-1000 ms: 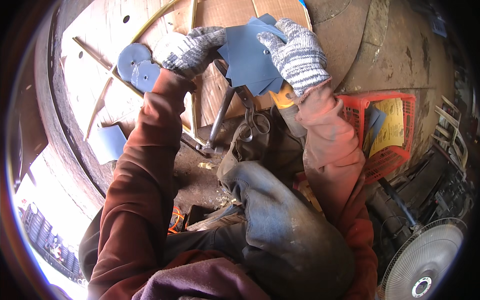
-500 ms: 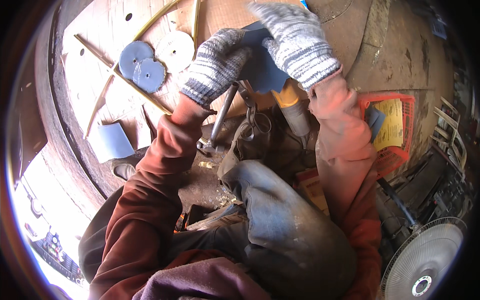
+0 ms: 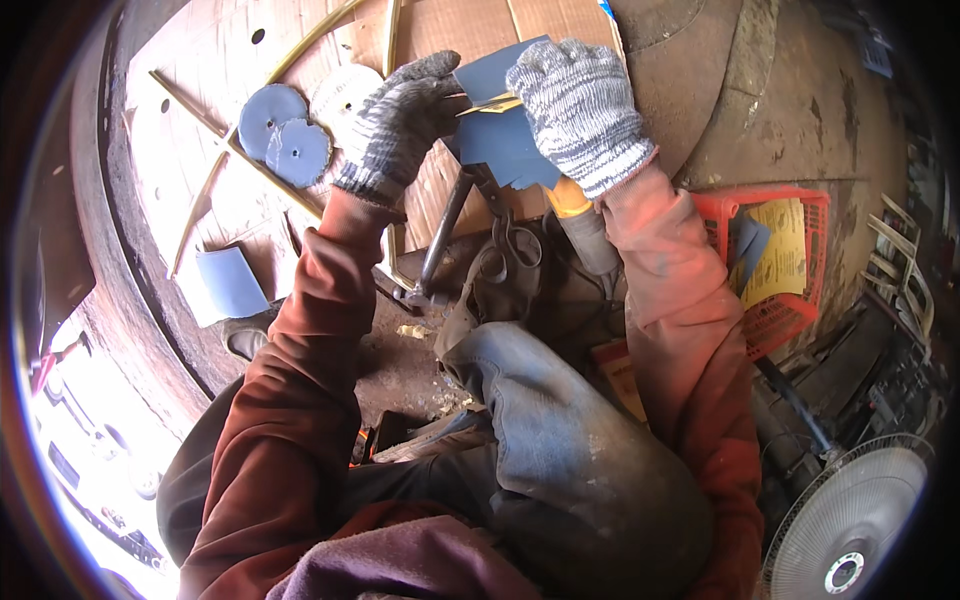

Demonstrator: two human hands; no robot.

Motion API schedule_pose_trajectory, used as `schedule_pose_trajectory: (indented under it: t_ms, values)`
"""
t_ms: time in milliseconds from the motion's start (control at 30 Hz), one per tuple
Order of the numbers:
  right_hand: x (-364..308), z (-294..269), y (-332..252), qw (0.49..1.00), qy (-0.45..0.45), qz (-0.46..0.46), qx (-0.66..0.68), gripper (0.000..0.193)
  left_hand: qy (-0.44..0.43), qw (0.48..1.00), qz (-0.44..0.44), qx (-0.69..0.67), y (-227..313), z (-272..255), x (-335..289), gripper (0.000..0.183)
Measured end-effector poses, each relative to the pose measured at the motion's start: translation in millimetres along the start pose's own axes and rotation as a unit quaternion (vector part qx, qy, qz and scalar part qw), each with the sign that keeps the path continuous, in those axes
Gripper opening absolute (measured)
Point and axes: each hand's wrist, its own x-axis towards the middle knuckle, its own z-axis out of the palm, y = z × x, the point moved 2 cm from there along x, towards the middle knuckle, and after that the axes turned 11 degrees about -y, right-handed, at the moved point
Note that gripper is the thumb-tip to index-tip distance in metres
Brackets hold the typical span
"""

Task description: The person sands metal plates using different pieces of sandpaper, strikes a small metal component with a hammer, and aligns yellow sandpaper strips onto the plates while sitting on the floor.

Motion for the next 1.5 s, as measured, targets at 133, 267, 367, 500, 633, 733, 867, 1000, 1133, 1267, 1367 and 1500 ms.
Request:
schedule_pose_trajectory:
  t_ms: [133, 267, 367, 500, 633, 733, 867, 1000, 1133, 1267, 1367, 1500]
  values:
    - [-6.0, -2.1, 2.4, 1.0, 0.008, 0.019, -0.014, 0.026, 0.042, 0.975, -0.01, 0.219, 11.0, 16.3, 2.1, 0.034]
    - [-3.2, -1.9, -0.9, 1.0, -0.013, 0.024, -0.014, 0.027, 0.029, 0.948, 0.001, 0.317, 12.9, 12.5, 4.5, 0.032]
    - [-3.0, -3.6, -2.1, 0.998, -0.052, 0.043, 0.006, 0.037, 0.019, 0.924, 0.043, 0.379, 14.3, 15.6, 3.8, 0.03]
    - [-8.2, -0.1, 0.9, 0.998, -0.037, 0.048, 0.003, 0.037, 0.033, 0.945, 0.007, 0.324, 15.3, 27.1, 3.9, 0.027]
    - [-5.4, -2.1, -1.7, 0.998, -0.007, 0.046, 0.041, 0.037, 0.011, 0.996, -0.047, 0.08, 11.5, 9.9, 15.8, 0.031]
    - [-6.7, -0.4, -0.6, 0.997, 0.007, 0.042, 0.059, 0.037, 0.013, 0.987, -0.125, 0.103, 10.0, -2.4, 33.5, 0.038]
    - [-8.4, 1.8, 0.1, 0.998, 0.002, 0.046, 0.046, 0.038, -0.015, 0.981, -0.19, 0.029, 3.9, -9.9, 46.5, 0.038]
    - [-8.6, 0.8, -0.3, 0.998, 0.0, 0.051, 0.047, 0.04, -0.052, 0.973, -0.223, -0.01, -1.1, -19.0, 50.8, 0.035]
    - [-10.0, 2.9, 0.8, 0.997, -0.002, 0.051, 0.058, 0.04, -0.058, 0.97, -0.231, -0.058, -10.6, -26.1, 52.2, 0.034]
    - [-9.5, 3.1, -0.2, 0.997, 0.01, 0.048, 0.057, 0.04, -0.058, 0.975, -0.212, -0.021, -15.3, -34.9, 55.5, 0.032]
    - [-9.1, -1.6, 1.5, 0.996, 0.001, 0.043, 0.08, 0.038, -0.068, 0.97, -0.22, -0.073, -10.9, -27.0, 53.3, 0.032]
    - [-4.5, -5.1, 0.2, 0.996, 0.007, 0.04, 0.079, 0.036, -0.066, 0.971, -0.224, -0.054, -7.3, -25.5, 51.1, 0.032]
